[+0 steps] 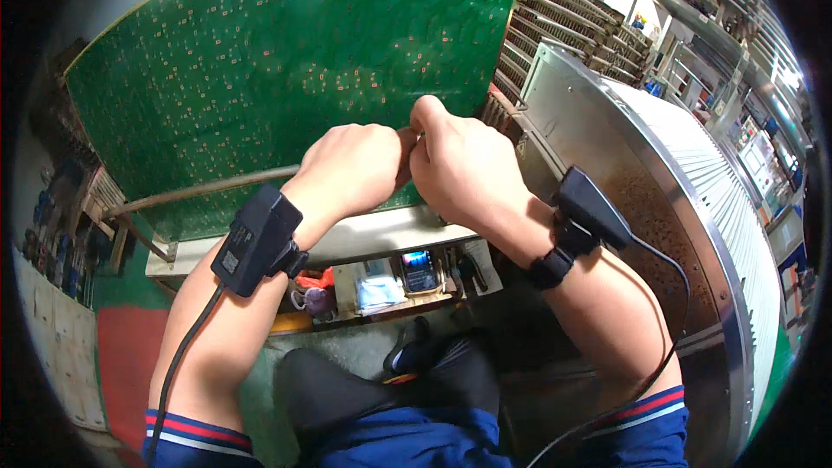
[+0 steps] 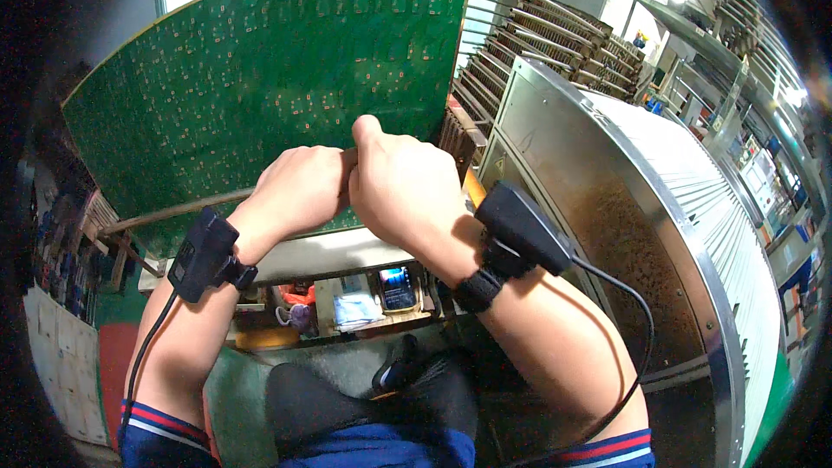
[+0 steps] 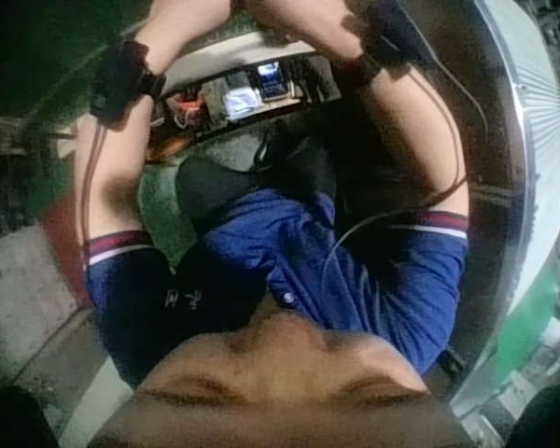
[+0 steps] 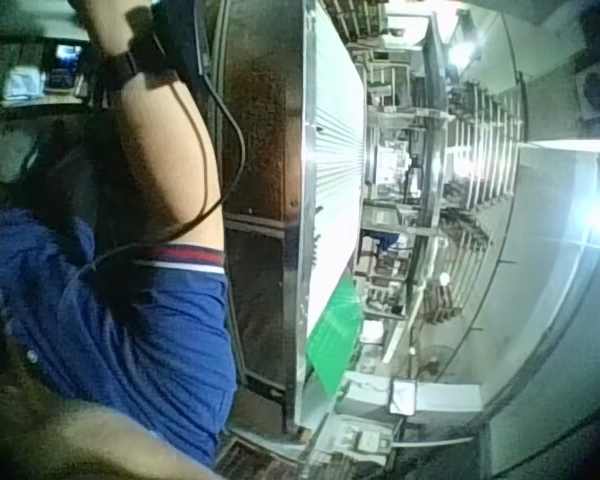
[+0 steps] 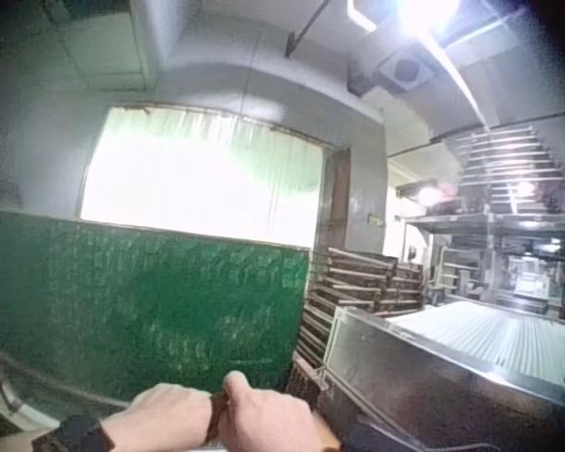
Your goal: Manually sorting and placing printed circuit board (PCB) panels into industrial racks.
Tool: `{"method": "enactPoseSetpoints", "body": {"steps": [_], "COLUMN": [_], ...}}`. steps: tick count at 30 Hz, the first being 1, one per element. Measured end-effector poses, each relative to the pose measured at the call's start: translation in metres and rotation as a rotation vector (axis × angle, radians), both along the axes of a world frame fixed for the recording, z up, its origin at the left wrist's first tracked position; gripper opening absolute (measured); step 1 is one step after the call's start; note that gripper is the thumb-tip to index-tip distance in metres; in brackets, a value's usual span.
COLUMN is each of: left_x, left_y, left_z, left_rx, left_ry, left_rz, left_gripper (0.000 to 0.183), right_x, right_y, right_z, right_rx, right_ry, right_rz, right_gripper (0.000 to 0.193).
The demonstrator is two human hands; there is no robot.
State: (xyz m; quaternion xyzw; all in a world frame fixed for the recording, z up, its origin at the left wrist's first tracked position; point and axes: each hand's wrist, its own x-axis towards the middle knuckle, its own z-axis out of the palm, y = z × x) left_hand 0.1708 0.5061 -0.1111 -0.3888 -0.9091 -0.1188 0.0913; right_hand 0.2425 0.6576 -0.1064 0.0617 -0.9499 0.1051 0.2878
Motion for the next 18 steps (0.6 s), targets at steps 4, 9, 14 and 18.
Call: {"method": "enactPoseSetpoints", "body": {"steps": [4,9,14,18], "left_x": [0.000,0.003,0.017,0.015], "left_y": [0.004,0.007,0.001,0.003], "left_z": [0.002,-0.004,0.005,0.012], "left_rx": [-0.033,0.096,0.111,0.124], "left_ry": [0.068,0.121,0.144,0.082], "left_rz": [-0.033,-0.115,-0.090,-0.100], "left_gripper": [0.028,0.034,0.039,0.046], "right_x": [0.004,0.032,0.096,0.184], "right_y": [0.008,0.075,0.221,0.326], "right_z": [0.014,0.054,0.111,0.125], "right_rx": [-0.157,0.198,0.599,0.658], "right_ry": [-0.062,-0.014,-0.070,-0.321], "right_rz": [0.011,0.159,-0.313,-0.661], "right_gripper": [0.018,0.019,0.019,0.029]}}
